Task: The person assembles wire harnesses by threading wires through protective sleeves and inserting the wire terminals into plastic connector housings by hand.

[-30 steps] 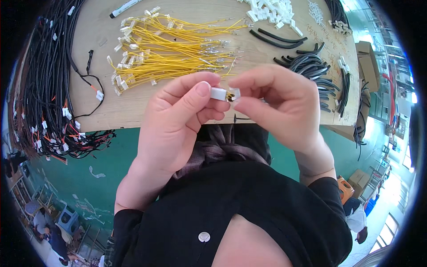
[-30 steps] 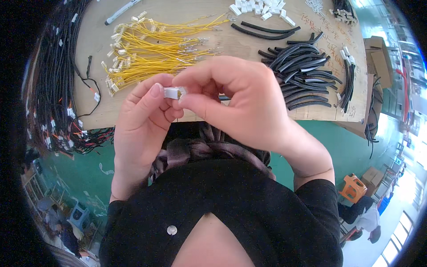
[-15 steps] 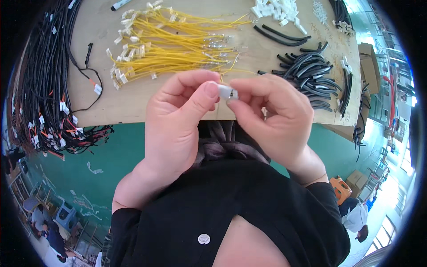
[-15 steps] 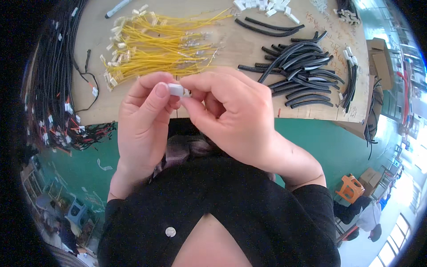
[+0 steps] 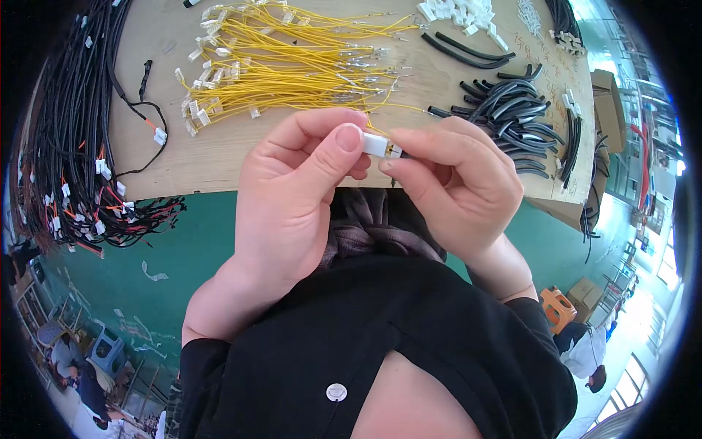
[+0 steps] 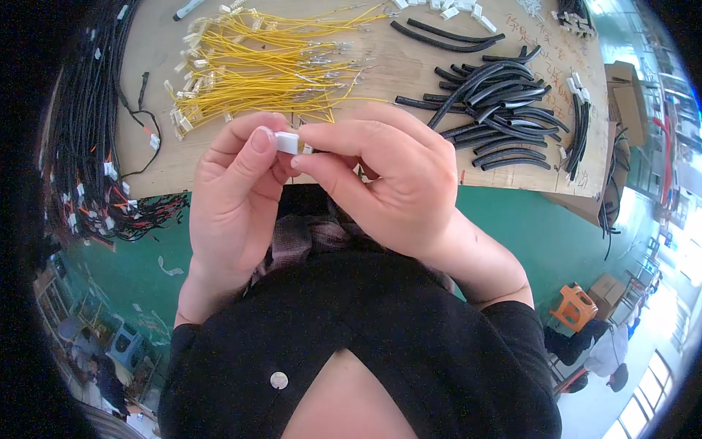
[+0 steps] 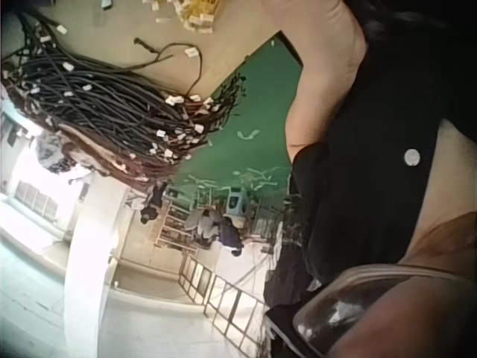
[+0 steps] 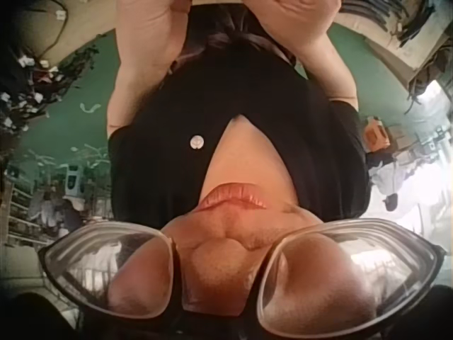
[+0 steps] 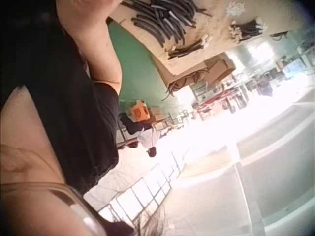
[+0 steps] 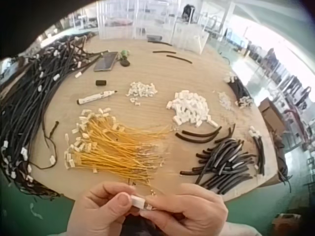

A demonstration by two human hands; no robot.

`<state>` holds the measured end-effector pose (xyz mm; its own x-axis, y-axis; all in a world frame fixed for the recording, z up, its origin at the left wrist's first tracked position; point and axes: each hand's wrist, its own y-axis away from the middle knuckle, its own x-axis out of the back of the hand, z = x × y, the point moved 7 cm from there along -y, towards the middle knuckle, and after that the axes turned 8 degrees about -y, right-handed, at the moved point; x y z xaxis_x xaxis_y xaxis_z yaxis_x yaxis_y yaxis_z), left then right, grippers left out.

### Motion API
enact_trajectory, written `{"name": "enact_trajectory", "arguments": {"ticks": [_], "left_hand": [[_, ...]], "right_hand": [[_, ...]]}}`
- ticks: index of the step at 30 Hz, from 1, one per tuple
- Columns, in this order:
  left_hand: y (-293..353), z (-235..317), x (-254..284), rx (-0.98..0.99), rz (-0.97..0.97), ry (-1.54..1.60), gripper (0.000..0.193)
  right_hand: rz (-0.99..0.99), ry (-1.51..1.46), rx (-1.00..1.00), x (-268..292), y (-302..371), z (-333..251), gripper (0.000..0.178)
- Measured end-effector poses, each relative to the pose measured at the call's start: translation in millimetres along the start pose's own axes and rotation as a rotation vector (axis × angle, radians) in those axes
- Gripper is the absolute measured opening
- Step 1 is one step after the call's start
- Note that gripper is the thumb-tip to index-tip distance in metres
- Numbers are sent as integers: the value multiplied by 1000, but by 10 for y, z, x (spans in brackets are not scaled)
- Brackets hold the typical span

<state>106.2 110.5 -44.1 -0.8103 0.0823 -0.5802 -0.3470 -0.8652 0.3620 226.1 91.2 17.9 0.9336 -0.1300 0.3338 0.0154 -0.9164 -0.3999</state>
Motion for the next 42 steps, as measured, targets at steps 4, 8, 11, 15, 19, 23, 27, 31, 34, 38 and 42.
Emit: {"name": "enact_trajectory", "arguments": {"ticks": [4,8,11,15,19,23,27,31,34,38,42], "left_hand": [[15,9,-12,-6,-15,-12,17],[19,32,-24,-31,-17,-41,16],[18,36,-12,-30,-23,-65,16],[24,19,-34,-29,-8,-81,15],[27,24,-133,-62,-58,-98,14],[7,156,-189,-170,-70,-315,17],[101,233,-280,-300,-209,-437,21],[69,202,278,-357,17,-964,17],[-10,268,236,-382,76,-1157,12],[-105,373,79,-651,63,-1386,12],[-137,610,178,-949,245,-1830,17]], "right_hand": [[-16,-7,53,8,-2,-43,22],[-42,0,131,-9,-11,-50,22],[-54,-6,183,-16,-14,-56,22],[-52,-27,189,-27,0,-35,21],[-36,29,237,9,25,-52,20],[68,-5,289,25,-18,34,23],[429,-247,-447,716,130,413,9],[710,314,-635,2223,505,789,18],[633,499,-658,2987,543,1209,22],[393,1411,-305,2849,280,1315,25],[-64,976,-111,1925,-76,1309,32]]}}
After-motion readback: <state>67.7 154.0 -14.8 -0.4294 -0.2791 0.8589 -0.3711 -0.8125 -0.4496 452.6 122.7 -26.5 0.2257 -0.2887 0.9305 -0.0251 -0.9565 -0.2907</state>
